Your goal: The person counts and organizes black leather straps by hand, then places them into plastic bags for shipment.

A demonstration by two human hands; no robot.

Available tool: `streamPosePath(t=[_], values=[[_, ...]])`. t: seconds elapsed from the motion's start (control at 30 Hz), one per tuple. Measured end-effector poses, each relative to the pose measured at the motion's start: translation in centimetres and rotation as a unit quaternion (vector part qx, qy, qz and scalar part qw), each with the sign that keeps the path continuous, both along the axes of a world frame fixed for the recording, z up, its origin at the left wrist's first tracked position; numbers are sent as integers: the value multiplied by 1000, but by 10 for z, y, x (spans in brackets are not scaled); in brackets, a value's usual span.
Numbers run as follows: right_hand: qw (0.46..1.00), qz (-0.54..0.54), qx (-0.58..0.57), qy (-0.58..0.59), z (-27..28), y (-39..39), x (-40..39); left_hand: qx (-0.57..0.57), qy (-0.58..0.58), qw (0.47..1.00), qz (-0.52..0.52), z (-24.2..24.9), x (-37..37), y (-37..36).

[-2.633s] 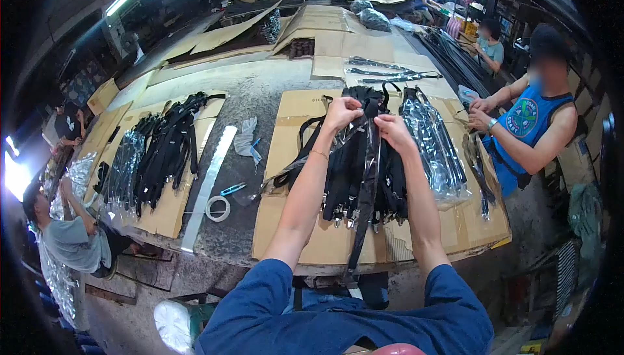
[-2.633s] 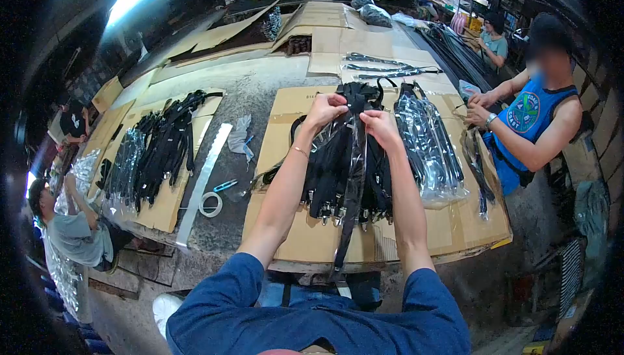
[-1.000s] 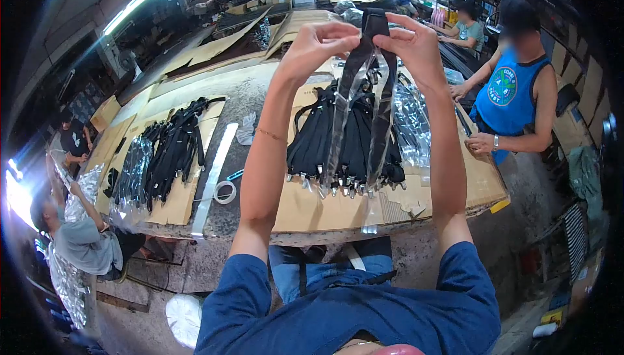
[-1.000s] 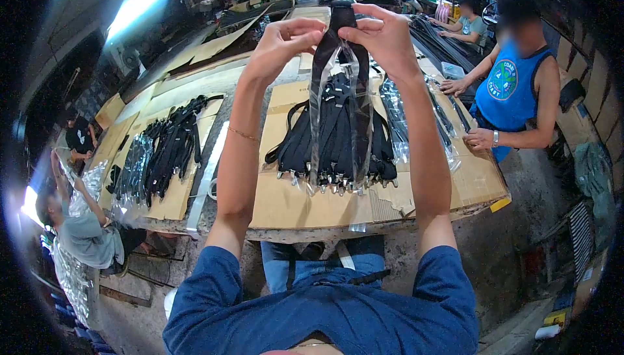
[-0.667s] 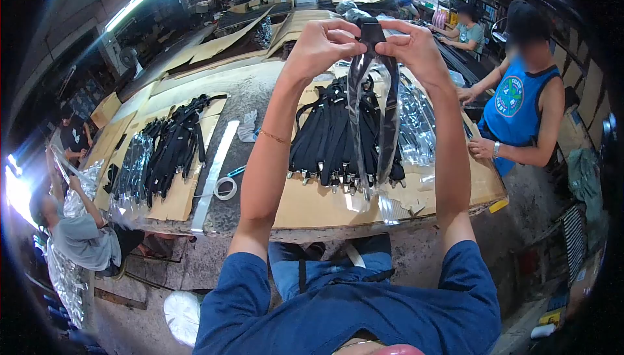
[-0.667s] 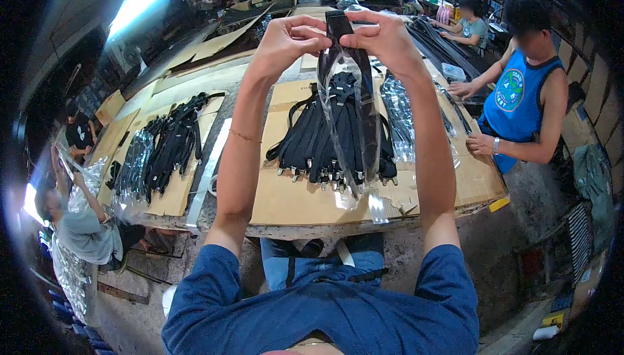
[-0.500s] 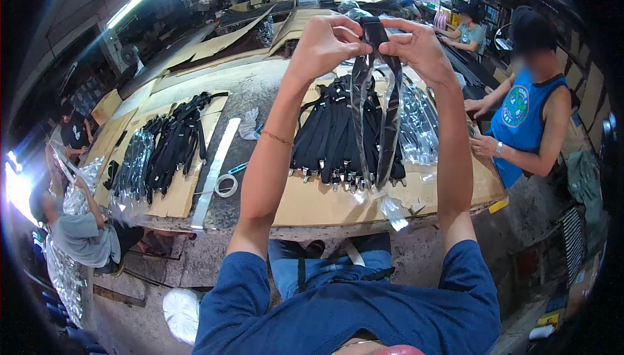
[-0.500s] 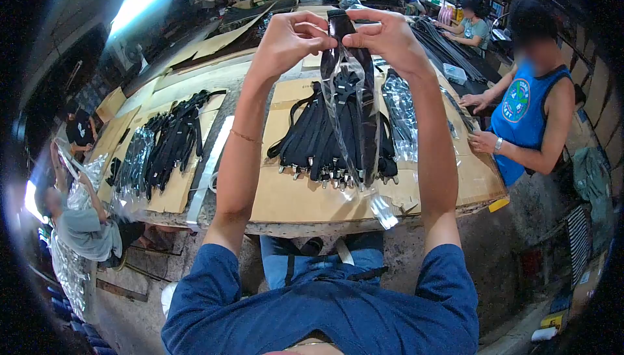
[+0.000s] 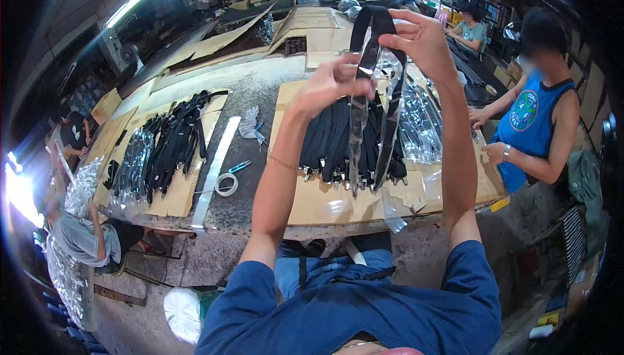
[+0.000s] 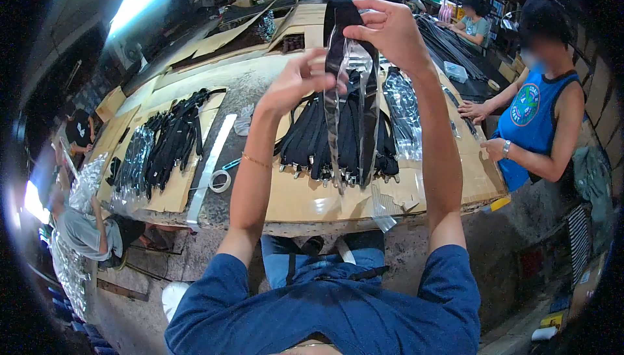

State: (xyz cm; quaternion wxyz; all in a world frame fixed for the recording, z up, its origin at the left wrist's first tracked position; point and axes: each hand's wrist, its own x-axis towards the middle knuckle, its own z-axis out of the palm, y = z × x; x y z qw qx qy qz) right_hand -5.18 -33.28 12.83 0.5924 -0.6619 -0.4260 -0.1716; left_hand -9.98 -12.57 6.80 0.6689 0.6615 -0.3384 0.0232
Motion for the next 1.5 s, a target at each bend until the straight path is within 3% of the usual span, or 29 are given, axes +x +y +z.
streamPosePath(t=[0.07, 0.13, 0.17, 0.2, 0.27, 0.3, 0.37, 0.47, 0.53, 0.6, 0.67, 0.73, 0.87, 0.9, 0.93, 0.97, 1.07, 1.13, 1.17, 1.2, 1.23, 1.27, 1.3, 1.33, 1.4, 1.47, 1.5], values=[[996, -62, 14, -62, -4, -6, 15, 61, -8, 998, -18, -23, 4, -4], [995, -64, 13, -78, -5, -18, 32, 66, 72, 995, -23, -53, 5, -11], [929, -226, -61, -288, 1, -27, 32, 53, 81, 995, -11, -70, 3, -13], [789, -365, -141, -474, 8, -37, 32, 45, 110, 993, 1, -82, -5, -16], [828, -416, -113, -358, 3, -56, 56, 54, 161, 985, 18, -114, -15, -18], [893, -361, -39, -267, 6, -60, 46, 66, 141, 988, 1, -135, -15, -16], [967, -214, 85, -104, 17, -62, 31, 70, 194, 978, 2, -171, -27, -18], [976, -151, 137, -75, 32, -83, 55, 99, 244, 965, 8, -228, -35, -25], [972, -191, 92, -102, 42, -100, 62, 40, 283, 958, -13, -245, -48, -38], [976, -176, 84, -94, 54, -113, 72, 145, 252, 956, -46, -271, -44, -48], [978, -165, 109, -60, 65, -119, 71, 142, 300, 940, -79, -258, -34, -57], [978, -151, 54, -135, 67, -127, 58, 163, 128, 978, -8, -252, -4, -64], [916, -333, 62, -216, 67, -135, 56, -33, 52, 997, 44, -210, 87, -92], [917, -335, 52, -212, 69, -135, 56, -82, 49, 995, 33, -191, 108, -105], [942, -292, 25, -161, 76, -137, 56, -83, 64, 994, 28, -176, 132, -117], [963, -249, -2, -107, 79, -140, 61, -110, -15, 994, 21, -175, 167, -134], [980, -186, -11, -67, 88, -200, 138, -163, 11, 982, -97, -162, 210, -192], [977, -187, -50, -94, 75, -224, 197, -180, 71, 966, -174, -198, 234, -234], [975, 116, 98, 163, 69, -243, 231, -172, 131, 946, -242, -196, 230, -239], [797, 399, 225, 394, 61, -254, 259, -186, 151, 917, -319, -222, 241, -255], [756, 454, 229, 412, 46, -252, 278, -254, 147, 878, -378, -201, 228, -253], [712, 508, 234, 425, 36, -245, 292, -190, 190, 880, -391, -212, 229, -252], [930, 189, 149, 278, 32, -214, 273, -207, 200, 889, -356, -217, 221, -253], [982, -166, 42, 84, 27, -190, 255, -184, 212, 878, -388, -227, 220, -245], [972, -168, 72, 148, 1, -224, 307, -168, 274, 865, -385, -231, 215, -241], [968, -115, 95, 200, -16, -220, 339, -158, 329, 852, -374, -235, 220, -237], [972, -48, 69, 218, -40, -255, 382, -142, 325, 854, -381, -244, 229, -239]])
